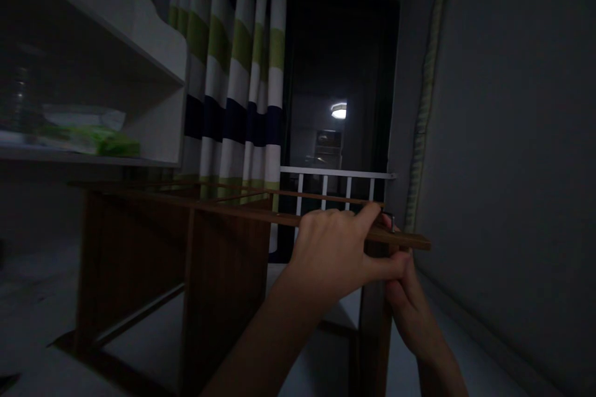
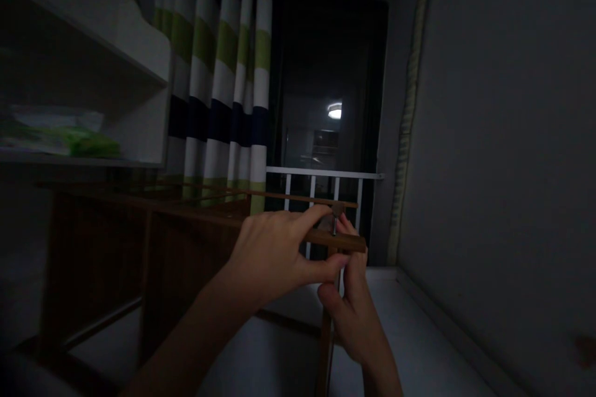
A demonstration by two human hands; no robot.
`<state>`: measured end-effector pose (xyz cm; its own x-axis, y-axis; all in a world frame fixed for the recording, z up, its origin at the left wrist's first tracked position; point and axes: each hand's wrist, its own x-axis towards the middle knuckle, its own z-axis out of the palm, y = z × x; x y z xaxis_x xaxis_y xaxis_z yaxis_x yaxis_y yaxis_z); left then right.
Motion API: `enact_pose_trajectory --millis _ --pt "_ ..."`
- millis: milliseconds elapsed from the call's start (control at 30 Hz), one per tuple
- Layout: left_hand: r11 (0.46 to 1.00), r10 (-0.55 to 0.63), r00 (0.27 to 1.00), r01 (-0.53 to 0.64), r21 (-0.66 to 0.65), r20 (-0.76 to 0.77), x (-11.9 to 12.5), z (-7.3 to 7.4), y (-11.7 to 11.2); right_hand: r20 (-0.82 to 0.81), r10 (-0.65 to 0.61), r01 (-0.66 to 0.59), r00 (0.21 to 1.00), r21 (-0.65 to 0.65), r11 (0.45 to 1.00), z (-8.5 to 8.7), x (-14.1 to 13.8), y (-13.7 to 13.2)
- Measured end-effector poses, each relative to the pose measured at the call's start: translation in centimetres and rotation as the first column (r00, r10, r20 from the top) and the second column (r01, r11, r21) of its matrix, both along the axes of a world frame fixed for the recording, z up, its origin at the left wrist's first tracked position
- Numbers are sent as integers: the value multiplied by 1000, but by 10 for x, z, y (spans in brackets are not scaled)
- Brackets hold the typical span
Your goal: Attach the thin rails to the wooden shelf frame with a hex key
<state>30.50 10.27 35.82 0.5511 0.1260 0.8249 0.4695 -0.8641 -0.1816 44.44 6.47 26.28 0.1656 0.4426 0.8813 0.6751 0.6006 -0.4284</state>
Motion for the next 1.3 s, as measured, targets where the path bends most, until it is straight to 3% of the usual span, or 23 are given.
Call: enact_pose_trajectory --millis 200,467,733,967,1100,1200,1300 --pt "1000 -26 1000 26 -3 -5 -1 0 2 -68 24 -25 997 -12 1000 2 -3 0" --pt "1000 12 998 -12 2 -54 -2 1 2 -243 181 -177 953 37 983 -9 6 24" --pt "999 -18 997 15 -37 -72 -4 4 2 -316 291 -293 903 44 955 7 -5 14" --pt "999 -25 998 23 -26 -61 -5 3 2 -341 308 -327 888 3 945 8 -7 14" --pt "1000 -26 999 25 -5 -46 -4 1 3 -353 325 -332 877 43 942 9 -3 12" --pt "1000 -32 999 31 -2 -24 -2 0 3 -403 408 -407 819 93 909 9 2 13" --pt "998 -37 999 37 -43 8 1 -3 2 -454 527 -516 719 160 841 9 3 14"
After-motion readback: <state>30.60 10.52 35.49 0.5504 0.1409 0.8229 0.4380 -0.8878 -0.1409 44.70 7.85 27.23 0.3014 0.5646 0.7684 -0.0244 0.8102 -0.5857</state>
